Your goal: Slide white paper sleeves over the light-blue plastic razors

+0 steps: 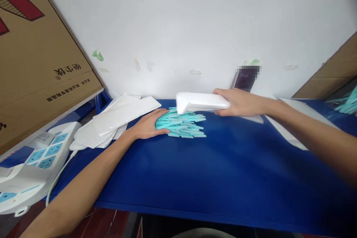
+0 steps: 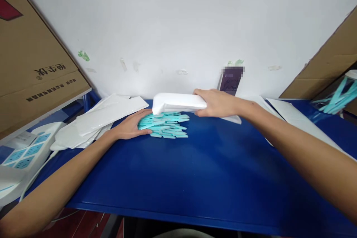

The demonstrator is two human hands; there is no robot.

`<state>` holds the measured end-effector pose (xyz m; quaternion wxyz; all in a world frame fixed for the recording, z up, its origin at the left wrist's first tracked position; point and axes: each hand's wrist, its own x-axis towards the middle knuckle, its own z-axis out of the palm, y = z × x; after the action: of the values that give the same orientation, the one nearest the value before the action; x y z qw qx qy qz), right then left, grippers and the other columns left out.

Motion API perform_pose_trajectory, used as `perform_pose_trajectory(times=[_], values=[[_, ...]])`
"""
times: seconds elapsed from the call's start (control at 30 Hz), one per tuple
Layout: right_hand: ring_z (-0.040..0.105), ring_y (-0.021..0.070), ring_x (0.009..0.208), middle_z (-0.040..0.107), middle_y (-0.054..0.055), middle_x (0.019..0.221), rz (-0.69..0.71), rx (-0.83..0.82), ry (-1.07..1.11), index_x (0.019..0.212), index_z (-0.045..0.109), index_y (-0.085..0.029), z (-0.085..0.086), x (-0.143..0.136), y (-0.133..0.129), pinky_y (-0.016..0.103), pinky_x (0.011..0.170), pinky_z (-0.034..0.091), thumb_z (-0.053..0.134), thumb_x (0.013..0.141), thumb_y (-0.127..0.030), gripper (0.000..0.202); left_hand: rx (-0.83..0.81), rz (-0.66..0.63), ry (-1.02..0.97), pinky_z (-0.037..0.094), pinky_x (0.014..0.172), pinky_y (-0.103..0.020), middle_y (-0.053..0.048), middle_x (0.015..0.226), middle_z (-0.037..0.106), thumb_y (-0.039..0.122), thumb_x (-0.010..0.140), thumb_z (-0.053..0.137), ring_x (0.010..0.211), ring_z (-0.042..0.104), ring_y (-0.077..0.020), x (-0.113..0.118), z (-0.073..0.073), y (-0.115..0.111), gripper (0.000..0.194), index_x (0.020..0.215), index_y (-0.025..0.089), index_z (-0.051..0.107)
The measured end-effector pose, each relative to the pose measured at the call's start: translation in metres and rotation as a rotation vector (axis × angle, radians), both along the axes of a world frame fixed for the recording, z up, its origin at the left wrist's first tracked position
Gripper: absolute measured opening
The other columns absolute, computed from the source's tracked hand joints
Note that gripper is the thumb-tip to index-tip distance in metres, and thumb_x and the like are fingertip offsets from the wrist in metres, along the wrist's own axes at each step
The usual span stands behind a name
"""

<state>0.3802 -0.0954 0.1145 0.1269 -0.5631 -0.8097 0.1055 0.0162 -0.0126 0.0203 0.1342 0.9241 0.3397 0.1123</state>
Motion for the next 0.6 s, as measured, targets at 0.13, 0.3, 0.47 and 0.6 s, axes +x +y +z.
perform_pose_trajectory(times=[0.13, 0.3, 0.47, 0.6], values=[[0.062, 0.0255, 0.066, 0.063, 0.003, 0.065, 0.167, 0.004, -0.117, 0.086, 0.068, -0.027, 0.024, -0.044, 0.051, 0.042, 0.065, 0.048, 0.09, 0.055, -0.046, 0.042, -0.025, -0.017, -0.073, 0.037, 0.12, -0.05, -0.013, 0.16, 0.042, 0.073, 0.082, 0.065, 0.144, 0.045, -0.0358, 0.0, -0.002, 0.0, 0.094, 0.156, 0.022, 0.037], [0.07, 0.0265, 0.081, 0.058, 0.0, 0.058, 0.204, 0.176, 0.066, 0.06, 0.061, -0.021, 0.027, -0.099, 0.146, 0.044, 0.078, 0.054, 0.086, 0.06, -0.063, 0.049, -0.075, 0.022, -0.163, 0.042, 0.117, -0.048, -0.009, 0.153, 0.053, 0.072, 0.077, 0.071, 0.139, 0.052, -0.0341, -0.002, -0.007, 0.001, 0.095, 0.153, 0.025, 0.041], [0.072, 0.0246, 0.096, 0.065, 0.0, 0.067, 0.18, 0.289, 0.103, 0.063, 0.061, -0.016, 0.036, -0.09, 0.2, 0.038, 0.084, 0.054, 0.067, 0.073, -0.078, 0.063, -0.078, -0.024, -0.173, 0.044, 0.115, -0.046, -0.01, 0.154, 0.052, 0.072, 0.079, 0.07, 0.138, 0.052, -0.034, 0.0, -0.005, 0.003, 0.092, 0.152, 0.023, 0.042], [0.074, 0.0246, 0.089, 0.069, 0.001, 0.07, 0.168, 0.24, 0.037, 0.057, 0.058, -0.015, 0.051, -0.049, 0.199, 0.04, 0.082, 0.055, 0.072, 0.067, -0.078, 0.064, -0.09, -0.057, -0.177, 0.044, 0.114, -0.044, -0.01, 0.154, 0.052, 0.071, 0.08, 0.069, 0.136, 0.054, -0.0336, 0.001, -0.001, 0.002, 0.091, 0.152, 0.022, 0.042]])
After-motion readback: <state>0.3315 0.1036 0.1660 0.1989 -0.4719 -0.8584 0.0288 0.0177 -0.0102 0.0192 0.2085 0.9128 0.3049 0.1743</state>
